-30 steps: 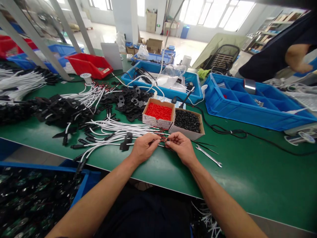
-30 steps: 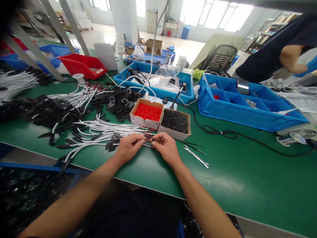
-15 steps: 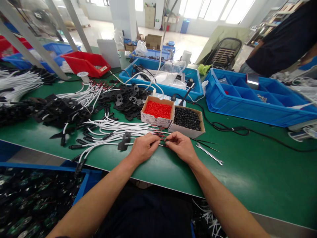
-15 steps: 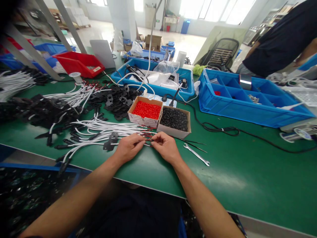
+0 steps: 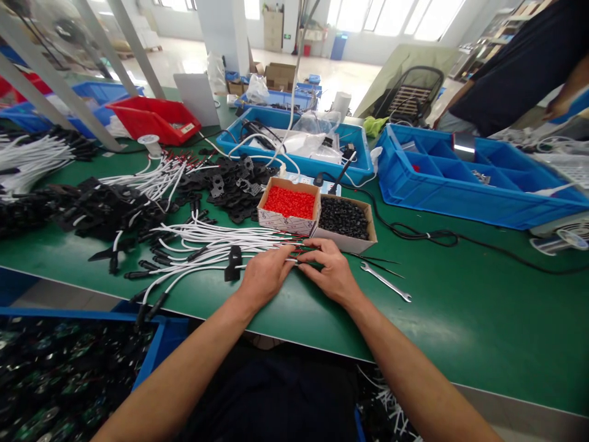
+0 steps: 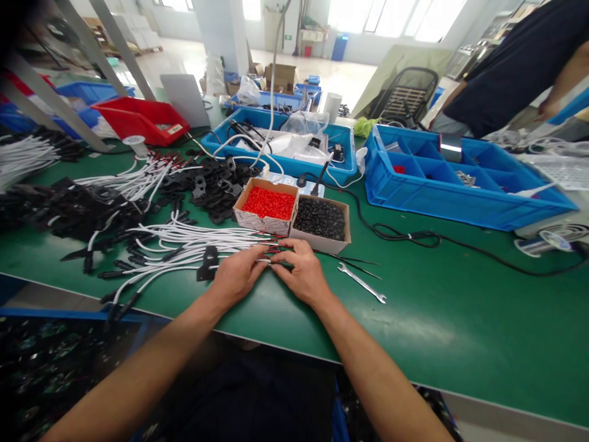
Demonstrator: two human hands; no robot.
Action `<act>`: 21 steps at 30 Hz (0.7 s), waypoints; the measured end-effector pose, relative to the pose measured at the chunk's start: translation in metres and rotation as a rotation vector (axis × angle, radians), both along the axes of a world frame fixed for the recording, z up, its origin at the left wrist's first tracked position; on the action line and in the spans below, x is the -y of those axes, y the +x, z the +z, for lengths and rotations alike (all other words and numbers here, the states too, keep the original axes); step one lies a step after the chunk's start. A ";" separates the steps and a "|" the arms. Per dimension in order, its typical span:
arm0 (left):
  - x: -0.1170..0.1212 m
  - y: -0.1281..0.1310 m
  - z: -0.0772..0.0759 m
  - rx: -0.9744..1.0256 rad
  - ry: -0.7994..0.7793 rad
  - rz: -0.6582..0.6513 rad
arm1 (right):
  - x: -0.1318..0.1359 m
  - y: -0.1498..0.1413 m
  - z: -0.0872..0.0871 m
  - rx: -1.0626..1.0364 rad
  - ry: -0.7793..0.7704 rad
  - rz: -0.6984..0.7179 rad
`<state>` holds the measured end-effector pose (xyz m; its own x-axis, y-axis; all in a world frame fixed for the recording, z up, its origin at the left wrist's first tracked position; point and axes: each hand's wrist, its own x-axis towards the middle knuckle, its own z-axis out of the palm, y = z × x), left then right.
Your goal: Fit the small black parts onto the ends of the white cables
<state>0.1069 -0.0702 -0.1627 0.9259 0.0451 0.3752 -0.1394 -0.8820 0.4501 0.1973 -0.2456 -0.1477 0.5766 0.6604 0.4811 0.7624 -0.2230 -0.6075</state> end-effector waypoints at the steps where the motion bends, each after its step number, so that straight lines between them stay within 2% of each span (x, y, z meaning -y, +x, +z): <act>1: -0.001 -0.001 0.002 -0.013 -0.017 0.035 | 0.000 0.000 0.000 0.003 -0.002 -0.010; 3: -0.003 -0.002 0.005 -0.030 -0.060 0.018 | 0.001 0.001 -0.001 -0.003 -0.017 -0.006; 7: -0.006 -0.005 0.007 -0.067 -0.111 -0.165 | 0.002 0.001 -0.005 -0.012 -0.062 0.017; 10: -0.007 -0.006 0.006 -0.118 -0.156 -0.235 | 0.001 0.000 -0.007 0.021 -0.087 0.051; 13: -0.006 -0.005 0.007 -0.163 -0.192 -0.249 | 0.001 -0.003 -0.007 0.081 -0.116 0.053; 16: -0.005 -0.006 0.011 -0.198 -0.210 -0.227 | -0.001 -0.004 -0.008 0.101 -0.160 -0.023; 21: -0.004 -0.006 0.015 -0.160 -0.195 -0.216 | -0.008 -0.004 -0.007 0.216 -0.256 -0.075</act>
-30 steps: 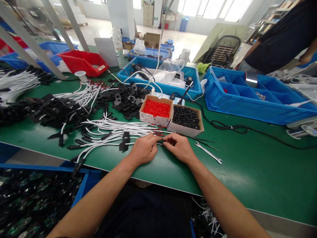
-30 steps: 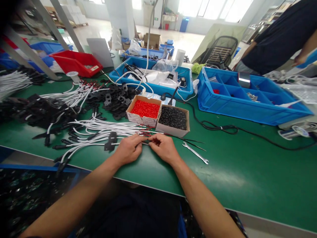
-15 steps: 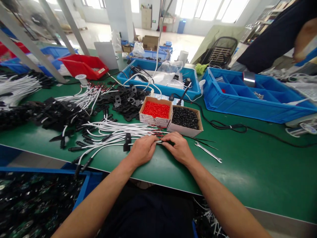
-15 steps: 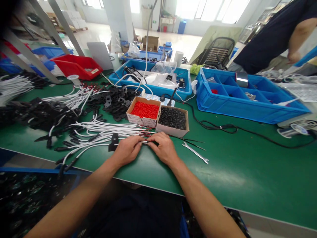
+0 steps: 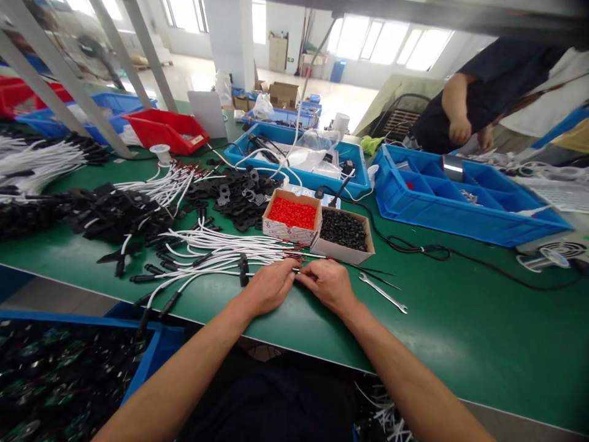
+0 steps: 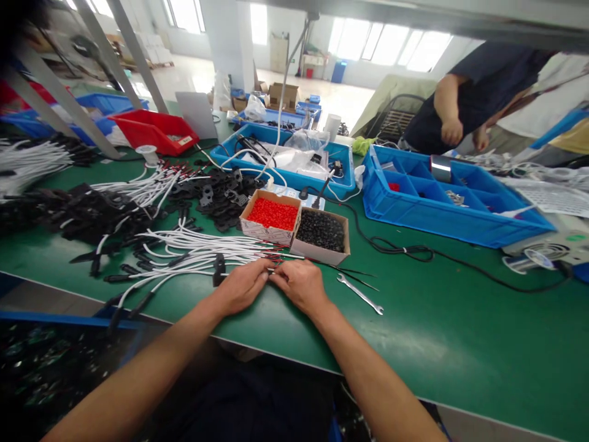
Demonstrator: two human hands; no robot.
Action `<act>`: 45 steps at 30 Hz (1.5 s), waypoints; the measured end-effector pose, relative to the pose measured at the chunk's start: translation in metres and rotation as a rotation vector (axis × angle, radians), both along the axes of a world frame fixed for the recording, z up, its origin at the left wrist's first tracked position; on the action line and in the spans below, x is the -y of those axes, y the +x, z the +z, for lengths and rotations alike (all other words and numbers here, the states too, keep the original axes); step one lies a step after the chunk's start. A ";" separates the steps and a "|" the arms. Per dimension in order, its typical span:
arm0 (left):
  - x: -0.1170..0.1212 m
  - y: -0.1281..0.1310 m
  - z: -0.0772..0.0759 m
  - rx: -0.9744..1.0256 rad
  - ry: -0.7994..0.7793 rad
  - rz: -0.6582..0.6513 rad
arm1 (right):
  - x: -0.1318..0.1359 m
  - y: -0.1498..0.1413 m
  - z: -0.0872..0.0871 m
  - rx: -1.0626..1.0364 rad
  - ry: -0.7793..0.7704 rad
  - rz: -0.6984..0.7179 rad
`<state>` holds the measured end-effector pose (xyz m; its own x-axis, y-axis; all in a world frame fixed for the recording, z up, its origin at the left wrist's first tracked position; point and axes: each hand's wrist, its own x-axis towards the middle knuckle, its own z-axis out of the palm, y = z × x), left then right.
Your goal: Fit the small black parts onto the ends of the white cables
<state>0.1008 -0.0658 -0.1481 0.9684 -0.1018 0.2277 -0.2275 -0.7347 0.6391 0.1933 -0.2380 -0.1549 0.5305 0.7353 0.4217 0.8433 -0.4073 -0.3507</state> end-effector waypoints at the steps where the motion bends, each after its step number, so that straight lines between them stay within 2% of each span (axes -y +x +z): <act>1: 0.000 0.000 0.000 0.009 -0.005 0.000 | -0.001 0.000 0.003 0.027 -0.021 -0.004; 4: -0.002 0.001 0.000 0.024 -0.043 0.023 | -0.003 0.005 0.025 0.073 -0.078 0.015; 7: -0.003 0.001 0.000 0.052 -0.052 0.065 | -0.008 0.021 0.064 0.062 -0.034 0.101; 9: -0.003 0.001 0.000 0.077 -0.032 0.083 | -0.019 0.039 0.090 0.090 0.022 0.083; 10: -0.003 0.002 0.000 0.085 -0.021 0.085 | -0.027 0.050 0.099 0.121 -0.001 0.055; 11: -0.003 0.002 0.000 0.087 -0.007 0.082 | -0.036 0.062 0.106 0.159 -0.067 0.043; 13: -0.004 0.002 -0.002 0.086 0.023 0.061 | -0.057 0.085 0.110 0.200 -0.318 0.024; 15: -0.005 0.002 -0.003 0.091 0.053 0.030 | -0.078 0.103 0.106 0.176 -0.583 -0.008; 17: -0.006 0.002 -0.003 0.106 0.076 0.012 | -0.095 0.113 0.099 0.147 -0.701 -0.022; 21: -0.007 0.000 0.001 0.141 0.066 0.029 | -0.109 0.118 0.088 0.155 -0.711 -0.013; 27: -0.009 0.002 -0.001 0.158 -0.022 0.016 | -0.106 0.118 0.088 0.151 -0.662 -0.015; 30: -0.009 0.004 -0.006 0.149 -0.097 0.037 | -0.096 0.115 0.093 0.149 -0.517 -0.012; 34: -0.008 0.004 -0.006 0.165 -0.200 0.132 | -0.065 0.095 0.098 -0.044 -0.032 0.060; 37: -0.007 0.004 -0.003 0.217 -0.240 0.213 | -0.032 0.066 0.088 -0.273 0.246 0.059; 41: -0.005 0.005 -0.004 0.280 -0.288 0.221 | 0.005 0.028 0.053 -0.479 0.350 -0.009; 45: -0.002 0.008 -0.009 0.270 -0.285 0.151 | 0.017 0.009 0.020 -0.580 0.313 -0.090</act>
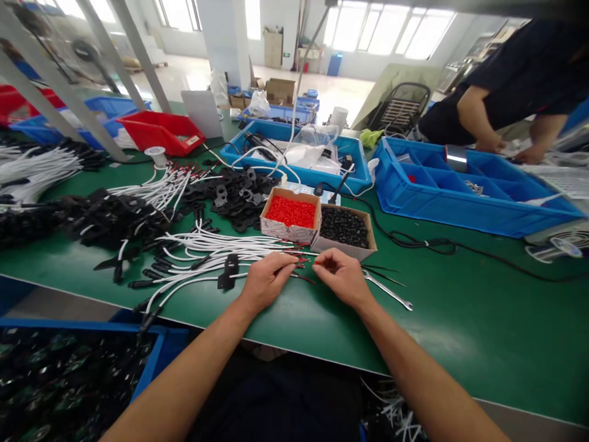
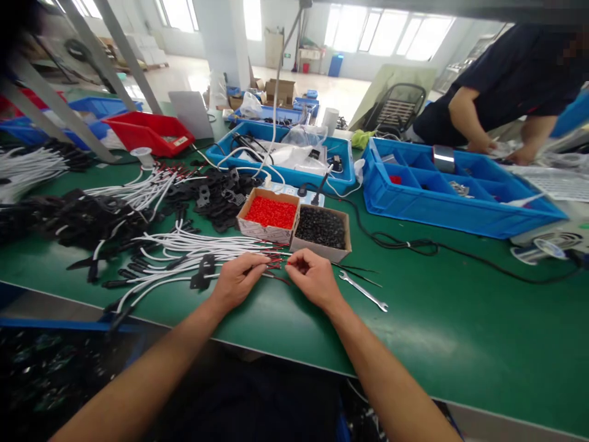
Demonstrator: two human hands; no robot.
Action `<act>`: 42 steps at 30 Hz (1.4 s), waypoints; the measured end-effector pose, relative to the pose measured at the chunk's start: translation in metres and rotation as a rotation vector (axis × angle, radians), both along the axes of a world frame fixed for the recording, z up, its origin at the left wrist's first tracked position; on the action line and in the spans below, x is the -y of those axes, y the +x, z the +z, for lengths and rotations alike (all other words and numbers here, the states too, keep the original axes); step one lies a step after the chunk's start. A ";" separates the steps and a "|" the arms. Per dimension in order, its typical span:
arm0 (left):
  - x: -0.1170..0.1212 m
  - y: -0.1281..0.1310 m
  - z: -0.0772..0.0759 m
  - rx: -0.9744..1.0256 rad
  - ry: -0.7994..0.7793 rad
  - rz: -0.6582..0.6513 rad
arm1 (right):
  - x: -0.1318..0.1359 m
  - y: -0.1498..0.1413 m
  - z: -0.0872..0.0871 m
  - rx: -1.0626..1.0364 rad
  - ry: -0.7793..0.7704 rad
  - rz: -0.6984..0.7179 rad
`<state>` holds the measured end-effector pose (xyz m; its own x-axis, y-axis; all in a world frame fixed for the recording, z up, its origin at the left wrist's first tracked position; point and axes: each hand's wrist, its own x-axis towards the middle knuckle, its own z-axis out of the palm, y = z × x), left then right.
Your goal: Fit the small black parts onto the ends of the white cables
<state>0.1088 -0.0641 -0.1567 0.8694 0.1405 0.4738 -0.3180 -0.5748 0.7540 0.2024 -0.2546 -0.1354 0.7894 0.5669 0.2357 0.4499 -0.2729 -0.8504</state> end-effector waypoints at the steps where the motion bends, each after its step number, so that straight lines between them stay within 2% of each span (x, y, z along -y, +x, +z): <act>1: 0.001 0.001 -0.001 -0.011 0.009 -0.009 | 0.000 -0.001 -0.005 -0.018 -0.011 0.006; 4: 0.003 0.002 -0.002 -0.048 0.029 -0.022 | -0.003 -0.001 -0.012 -0.033 -0.007 0.031; 10: 0.005 0.004 0.000 -0.088 0.074 -0.030 | -0.005 0.001 -0.013 0.012 0.001 0.081; 15: 0.006 0.004 -0.001 -0.112 0.118 0.016 | -0.004 0.000 -0.012 0.072 -0.027 0.083; 24: 0.009 0.004 -0.004 -0.138 0.325 0.113 | -0.004 0.000 -0.014 0.125 -0.039 0.093; 33: 0.011 0.004 -0.004 -0.142 0.435 0.164 | -0.004 0.002 -0.016 0.195 -0.083 0.107; 36: 0.012 0.003 -0.002 -0.140 0.450 0.135 | -0.002 0.002 -0.017 0.299 -0.142 0.124; 42: 0.013 0.001 -0.002 -0.132 0.437 -0.052 | -0.005 0.001 -0.016 0.428 -0.173 0.183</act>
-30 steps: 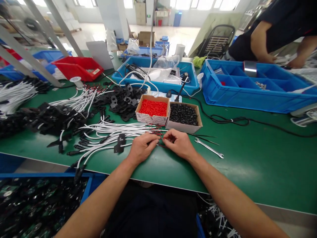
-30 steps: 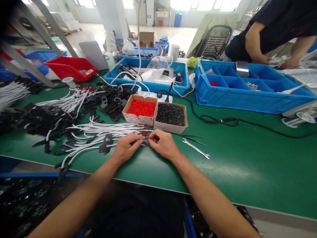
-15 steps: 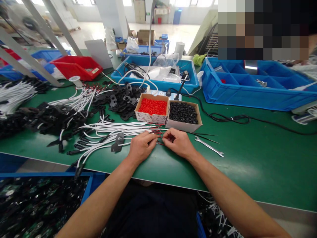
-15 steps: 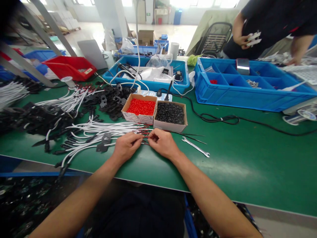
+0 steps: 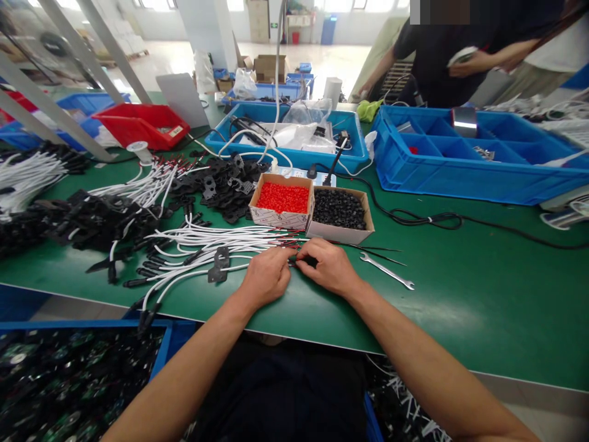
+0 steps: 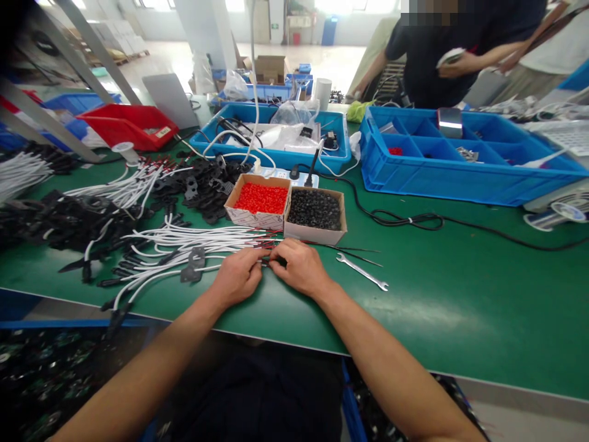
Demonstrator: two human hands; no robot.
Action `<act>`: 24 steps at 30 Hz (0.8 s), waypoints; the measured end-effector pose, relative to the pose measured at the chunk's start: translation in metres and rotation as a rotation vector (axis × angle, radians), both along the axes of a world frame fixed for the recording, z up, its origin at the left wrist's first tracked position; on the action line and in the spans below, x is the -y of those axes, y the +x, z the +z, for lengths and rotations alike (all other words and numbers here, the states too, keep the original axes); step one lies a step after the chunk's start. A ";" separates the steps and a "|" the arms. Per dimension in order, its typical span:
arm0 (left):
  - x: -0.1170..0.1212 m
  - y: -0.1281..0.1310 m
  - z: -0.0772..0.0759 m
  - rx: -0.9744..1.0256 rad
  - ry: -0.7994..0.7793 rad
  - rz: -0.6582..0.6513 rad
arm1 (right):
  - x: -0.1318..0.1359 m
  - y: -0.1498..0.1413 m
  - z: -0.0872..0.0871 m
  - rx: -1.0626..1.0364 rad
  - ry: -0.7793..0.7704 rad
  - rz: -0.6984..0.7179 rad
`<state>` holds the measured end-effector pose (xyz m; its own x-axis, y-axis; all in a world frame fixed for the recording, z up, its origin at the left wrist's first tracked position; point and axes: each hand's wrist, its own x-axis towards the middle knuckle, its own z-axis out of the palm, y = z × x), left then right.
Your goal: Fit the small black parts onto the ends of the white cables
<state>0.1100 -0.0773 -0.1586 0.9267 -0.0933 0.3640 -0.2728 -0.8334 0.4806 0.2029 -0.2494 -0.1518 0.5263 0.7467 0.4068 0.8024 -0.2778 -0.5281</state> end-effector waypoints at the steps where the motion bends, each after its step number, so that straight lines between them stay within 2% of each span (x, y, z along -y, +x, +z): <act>1: 0.000 0.000 -0.001 -0.002 -0.011 -0.020 | -0.001 -0.001 0.000 0.006 0.003 0.012; 3: 0.000 0.000 -0.003 0.002 -0.018 -0.013 | -0.003 -0.001 -0.001 0.012 0.005 0.029; 8: 0.000 0.001 -0.003 -0.017 0.015 0.144 | 0.001 0.002 -0.005 0.020 -0.012 -0.040; 12: -0.003 0.002 0.001 -0.028 -0.046 0.073 | 0.004 0.004 -0.007 -0.046 -0.019 -0.074; 16: -0.006 0.002 0.001 -0.035 -0.115 0.033 | 0.005 0.002 -0.007 -0.127 0.013 -0.049; 20: -0.007 0.001 0.001 -0.055 -0.128 0.034 | 0.004 0.001 -0.006 -0.181 0.027 0.010; 24: -0.006 0.001 0.002 -0.088 -0.106 0.046 | 0.002 0.000 -0.006 -0.205 0.037 -0.016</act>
